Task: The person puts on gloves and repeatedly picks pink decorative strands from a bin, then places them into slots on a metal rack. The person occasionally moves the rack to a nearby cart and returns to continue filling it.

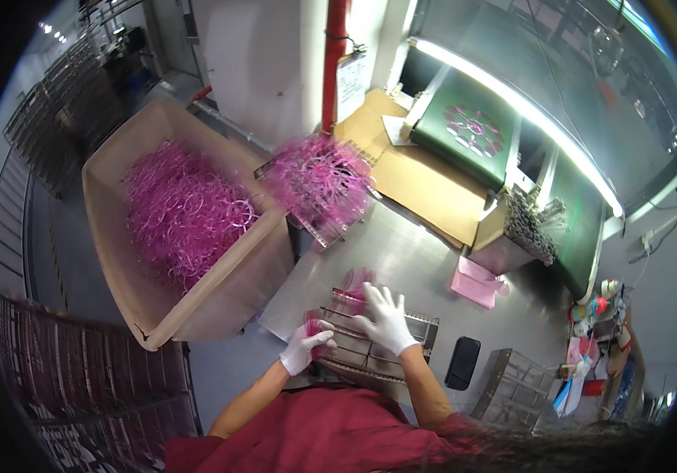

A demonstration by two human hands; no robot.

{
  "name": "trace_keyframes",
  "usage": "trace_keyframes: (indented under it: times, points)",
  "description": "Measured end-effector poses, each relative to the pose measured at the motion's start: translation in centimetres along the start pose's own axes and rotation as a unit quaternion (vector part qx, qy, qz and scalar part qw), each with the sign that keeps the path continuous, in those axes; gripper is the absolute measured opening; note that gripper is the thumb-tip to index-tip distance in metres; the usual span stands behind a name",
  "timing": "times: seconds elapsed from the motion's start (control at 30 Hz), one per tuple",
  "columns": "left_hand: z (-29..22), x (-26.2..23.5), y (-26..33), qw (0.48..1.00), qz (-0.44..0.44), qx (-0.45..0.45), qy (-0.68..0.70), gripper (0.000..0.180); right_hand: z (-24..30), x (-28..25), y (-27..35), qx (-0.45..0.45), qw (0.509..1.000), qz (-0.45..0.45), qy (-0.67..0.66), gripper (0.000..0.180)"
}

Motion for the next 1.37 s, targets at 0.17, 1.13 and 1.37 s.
trace_keyframes:
  times: [0.17, 1.13, 1.37]
  points:
    - [-1.7, 0.7, 0.3, 0.996, 0.039, 0.013, -0.079, 0.047, 1.9, -2.0, 1.4, 0.007, 0.995, -0.024, 0.094, 0.076]
    - [0.0, 3.7, -0.4, 0.475, 0.01, 0.413, -0.777, 0.013, -1.6, 0.1, 0.4, -0.048, 0.987, -0.044, -0.145, 0.056]
    - [-0.4, 3.7, 0.0, 0.472, -0.012, 0.407, -0.782, 0.013, -6.1, -1.1, 4.4, 0.004, 0.989, -0.081, -0.121, 0.079]
Point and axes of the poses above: each hand's wrist, its own y-axis away from the middle knuckle, its own x-axis out of the palm, z = x × y, the point moved 4 cm from there along -y, towards the middle knuckle, and after that the axes turned 13 degrees about -y, right-handed, at the moved point
